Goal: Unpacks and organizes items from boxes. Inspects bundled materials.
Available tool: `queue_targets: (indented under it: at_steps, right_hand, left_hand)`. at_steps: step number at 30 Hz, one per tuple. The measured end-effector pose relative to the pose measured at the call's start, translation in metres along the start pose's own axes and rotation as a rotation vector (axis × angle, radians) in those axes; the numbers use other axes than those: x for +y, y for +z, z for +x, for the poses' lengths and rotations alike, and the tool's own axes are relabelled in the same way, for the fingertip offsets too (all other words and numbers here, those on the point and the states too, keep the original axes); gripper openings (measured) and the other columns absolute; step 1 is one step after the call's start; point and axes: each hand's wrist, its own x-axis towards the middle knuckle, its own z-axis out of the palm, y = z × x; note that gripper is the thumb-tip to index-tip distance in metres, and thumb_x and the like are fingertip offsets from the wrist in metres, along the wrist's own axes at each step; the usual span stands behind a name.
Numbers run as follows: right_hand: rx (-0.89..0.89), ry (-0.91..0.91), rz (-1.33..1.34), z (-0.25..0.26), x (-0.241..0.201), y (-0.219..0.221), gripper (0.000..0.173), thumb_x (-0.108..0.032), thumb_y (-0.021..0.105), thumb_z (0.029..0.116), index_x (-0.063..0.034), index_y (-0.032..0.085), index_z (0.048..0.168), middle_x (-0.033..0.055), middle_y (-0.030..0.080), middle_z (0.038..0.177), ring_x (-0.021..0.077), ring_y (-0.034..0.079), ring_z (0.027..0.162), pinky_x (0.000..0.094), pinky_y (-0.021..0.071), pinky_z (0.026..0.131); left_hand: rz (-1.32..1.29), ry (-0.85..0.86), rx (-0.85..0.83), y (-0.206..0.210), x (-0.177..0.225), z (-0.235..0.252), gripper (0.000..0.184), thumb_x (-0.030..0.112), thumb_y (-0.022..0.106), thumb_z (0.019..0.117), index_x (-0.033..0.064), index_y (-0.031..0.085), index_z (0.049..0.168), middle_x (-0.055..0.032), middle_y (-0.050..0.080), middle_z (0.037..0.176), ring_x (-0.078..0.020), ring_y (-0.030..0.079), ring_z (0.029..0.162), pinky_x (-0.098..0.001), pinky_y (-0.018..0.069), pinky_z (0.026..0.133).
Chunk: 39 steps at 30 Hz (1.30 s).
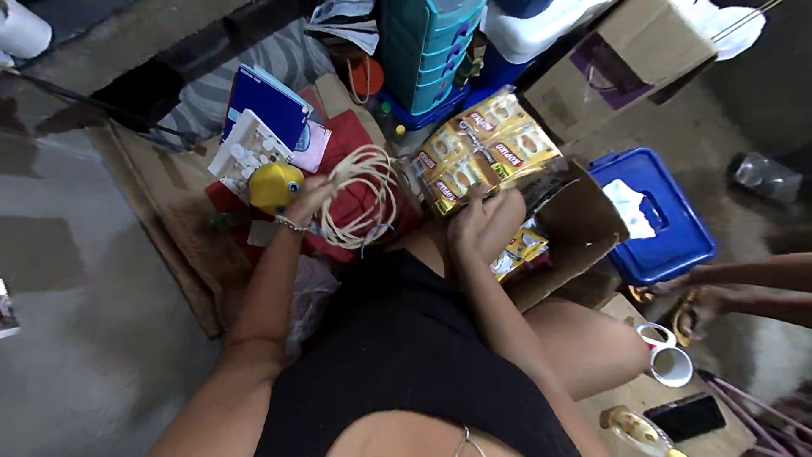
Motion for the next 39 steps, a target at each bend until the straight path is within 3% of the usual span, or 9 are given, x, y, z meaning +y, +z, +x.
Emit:
queue_targets:
  at_steps: [5, 15, 18, 21, 24, 29, 34, 36, 39]
  right_hand:
    - [-0.061, -0.041, -0.021, 0.01, 0.016, -0.007, 0.062, -0.027, 0.05, 0.1084, -0.0058, 0.015, 0.156, 0.0119, 0.048, 0.146, 0.0147, 0.056, 0.128, 0.0364, 0.0505, 0.108]
    - [-0.394, 0.425, -0.003, -0.014, 0.029, 0.019, 0.042, -0.032, 0.051, 0.1081, -0.0147, 0.043, 0.146, 0.0112, 0.068, 0.112, 0.0203, 0.07, 0.089, 0.0425, 0.0612, 0.076]
    - [-0.71, 0.633, -0.13, -0.023, 0.053, 0.041, 0.042, -0.02, 0.046, 0.1102, -0.0088, 0.039, 0.15, 0.0146, 0.068, 0.11, 0.0186, 0.069, 0.089, 0.0373, 0.0594, 0.08]
    - [-1.126, 0.532, -0.53, -0.016, 0.061, 0.057, 0.061, -0.011, 0.051, 0.1069, -0.0066, 0.023, 0.161, 0.0209, 0.06, 0.136, 0.024, 0.064, 0.115, 0.0411, 0.0524, 0.099]
    - [-0.895, 0.306, -0.626, -0.006, 0.061, 0.052, 0.076, -0.017, 0.069, 0.0978, 0.0004, 0.028, 0.159, 0.0311, 0.049, 0.147, 0.0428, 0.056, 0.13, 0.0568, 0.0473, 0.108]
    - [-0.409, -0.105, -0.551, 0.064, 0.023, 0.023, 0.09, -0.012, 0.074, 0.0898, 0.0066, 0.019, 0.159, 0.034, 0.043, 0.15, 0.0439, 0.052, 0.132, 0.0535, 0.0473, 0.108]
    - [-0.475, -0.244, -0.508, 0.136, 0.018, 0.007, 0.11, -0.028, 0.087, 0.0801, 0.0054, 0.02, 0.16, 0.0329, 0.033, 0.159, 0.0436, 0.038, 0.147, 0.0561, 0.0363, 0.119]
    - [-0.616, -0.215, -0.482, 0.14, 0.017, 0.015, 0.093, -0.024, 0.084, 0.084, 0.0042, 0.032, 0.156, 0.029, 0.04, 0.156, 0.0385, 0.044, 0.144, 0.0544, 0.0385, 0.118]
    - [-0.722, -0.074, -0.351, 0.121, 0.001, 0.033, 0.032, -0.013, 0.053, 0.1059, 0.0047, 0.06, 0.131, 0.0186, 0.066, 0.124, 0.0212, 0.064, 0.111, 0.0403, 0.052, 0.098]
  left_hand:
    - [0.4, 0.232, 0.137, -0.036, 0.106, -0.013, 0.045, 0.042, 0.06, 0.1018, -0.0026, 0.067, 0.104, -0.0145, 0.065, 0.084, -0.0222, 0.061, 0.075, -0.048, 0.0524, 0.076]
    - [0.369, 0.539, 0.499, -0.077, 0.208, -0.019, 0.046, 0.054, 0.06, 0.0981, 0.0093, 0.067, 0.101, 0.0098, 0.06, 0.084, 0.0061, 0.056, 0.074, -0.02, 0.0496, 0.073]
    - [0.216, 0.571, 0.479, -0.068, 0.224, -0.015, 0.029, 0.043, 0.059, 0.1016, 0.0149, 0.062, 0.095, 0.0153, 0.058, 0.082, 0.0075, 0.058, 0.076, -0.018, 0.0509, 0.074]
    - [0.071, 0.624, 0.452, -0.055, 0.23, -0.012, 0.021, 0.035, 0.054, 0.1049, 0.0202, 0.055, 0.089, 0.0188, 0.056, 0.076, 0.0075, 0.056, 0.07, -0.016, 0.05, 0.069]
    - [0.012, 0.657, 0.425, -0.047, 0.225, -0.009, 0.024, 0.041, 0.053, 0.105, 0.0188, 0.055, 0.096, 0.0183, 0.059, 0.081, 0.007, 0.058, 0.073, -0.0166, 0.0516, 0.07]
    - [-0.152, 0.848, 0.305, -0.044, 0.204, 0.0, 0.029, 0.055, 0.065, 0.0945, 0.0284, 0.056, 0.096, 0.0226, 0.062, 0.083, 0.0073, 0.057, 0.068, -0.0145, 0.0489, 0.061]
    - [-0.577, 0.887, 0.151, -0.044, 0.209, -0.005, 0.023, 0.04, 0.046, 0.1072, 0.0201, 0.058, 0.104, 0.0115, 0.06, 0.08, -0.0013, 0.057, 0.071, -0.0199, 0.0513, 0.075]
    - [-0.683, 0.86, 0.083, -0.04, 0.217, -0.011, 0.04, 0.045, 0.026, 0.1102, 0.023, 0.056, 0.096, 0.0135, 0.053, 0.068, 0.0007, 0.054, 0.064, -0.0174, 0.0509, 0.073]
    - [-0.782, 0.845, 0.098, -0.025, 0.229, -0.02, 0.06, 0.053, 0.008, 0.1081, 0.0229, 0.053, 0.082, 0.012, 0.046, 0.056, -0.0015, 0.052, 0.055, -0.0193, 0.0516, 0.067]
